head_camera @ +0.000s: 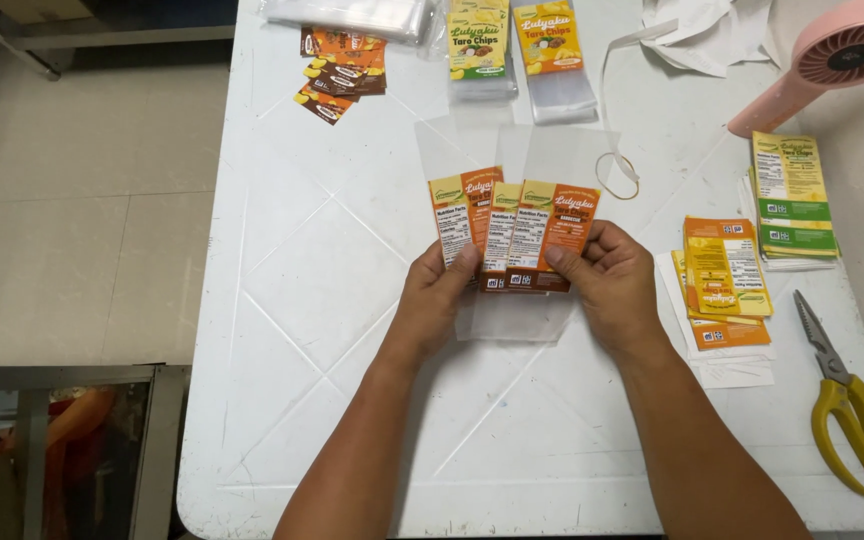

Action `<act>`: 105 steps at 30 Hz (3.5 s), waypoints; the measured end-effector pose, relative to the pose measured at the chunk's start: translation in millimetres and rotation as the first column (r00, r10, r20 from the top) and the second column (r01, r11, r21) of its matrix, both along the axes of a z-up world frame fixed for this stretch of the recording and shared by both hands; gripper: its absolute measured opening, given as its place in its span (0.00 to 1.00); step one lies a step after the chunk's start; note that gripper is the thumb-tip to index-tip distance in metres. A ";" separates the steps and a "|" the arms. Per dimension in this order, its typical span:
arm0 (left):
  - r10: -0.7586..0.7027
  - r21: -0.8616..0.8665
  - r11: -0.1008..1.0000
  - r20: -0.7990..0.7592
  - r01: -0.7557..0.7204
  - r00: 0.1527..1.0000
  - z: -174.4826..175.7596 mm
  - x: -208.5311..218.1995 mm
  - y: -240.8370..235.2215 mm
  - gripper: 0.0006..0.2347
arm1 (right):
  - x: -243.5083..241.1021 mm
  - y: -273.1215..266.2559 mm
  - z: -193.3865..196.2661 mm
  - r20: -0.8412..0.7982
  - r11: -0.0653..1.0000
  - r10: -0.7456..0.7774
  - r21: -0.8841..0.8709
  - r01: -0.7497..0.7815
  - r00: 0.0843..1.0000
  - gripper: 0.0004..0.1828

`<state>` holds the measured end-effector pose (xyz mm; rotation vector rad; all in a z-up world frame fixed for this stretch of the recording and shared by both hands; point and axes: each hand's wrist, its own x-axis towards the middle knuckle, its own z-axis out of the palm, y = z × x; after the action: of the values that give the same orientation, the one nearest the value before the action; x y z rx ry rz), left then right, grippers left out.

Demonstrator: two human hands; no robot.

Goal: The person places printed labels into clear plastic bags on a white table. They then gather a stack of small snack packets and arrange them on the table, organizing the items for packaging.

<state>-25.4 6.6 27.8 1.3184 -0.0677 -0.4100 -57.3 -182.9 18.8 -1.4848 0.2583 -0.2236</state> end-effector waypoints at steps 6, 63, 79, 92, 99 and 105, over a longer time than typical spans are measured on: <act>-0.092 0.028 0.995 0.025 0.091 0.995 0.4 -6.2 -3.5 0.21 | -2.5 7.8 0.0 -0.021 1.000 0.025 -0.018 -0.025 0.999 0.13; 0.595 -0.152 0.715 -0.380 -0.682 0.708 -17.7 84.2 83.8 0.06 | 389.5 71.3 -11.9 -0.203 -0.156 0.302 -0.974 -0.162 0.931 0.27; 0.563 -0.140 0.745 -0.393 -0.653 0.727 -20.9 84.5 81.2 0.07 | 426.1 111.1 -38.8 -0.214 0.083 0.350 -0.963 -0.258 0.912 0.18; 0.566 -0.175 0.727 -0.395 -0.664 0.724 -23.2 86.1 78.7 0.06 | 332.6 133.4 -14.8 -0.263 -0.002 0.475 -0.955 -0.298 0.840 0.25; 0.548 -0.183 0.736 -0.405 -0.652 0.732 -22.3 85.3 81.5 0.06 | 376.5 132.0 30.4 -0.508 -0.076 0.542 -0.823 -0.563 0.669 0.39; 0.544 -0.172 0.746 -0.401 -0.644 0.737 -22.8 85.6 80.6 0.07 | 383.9 148.0 52.7 -0.686 -0.285 0.416 -0.721 -0.631 0.597 0.60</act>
<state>60.2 87.2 5.1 0.8819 0.5573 -0.0433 326.6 -34.9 71.5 -2.9345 -0.7391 0.7334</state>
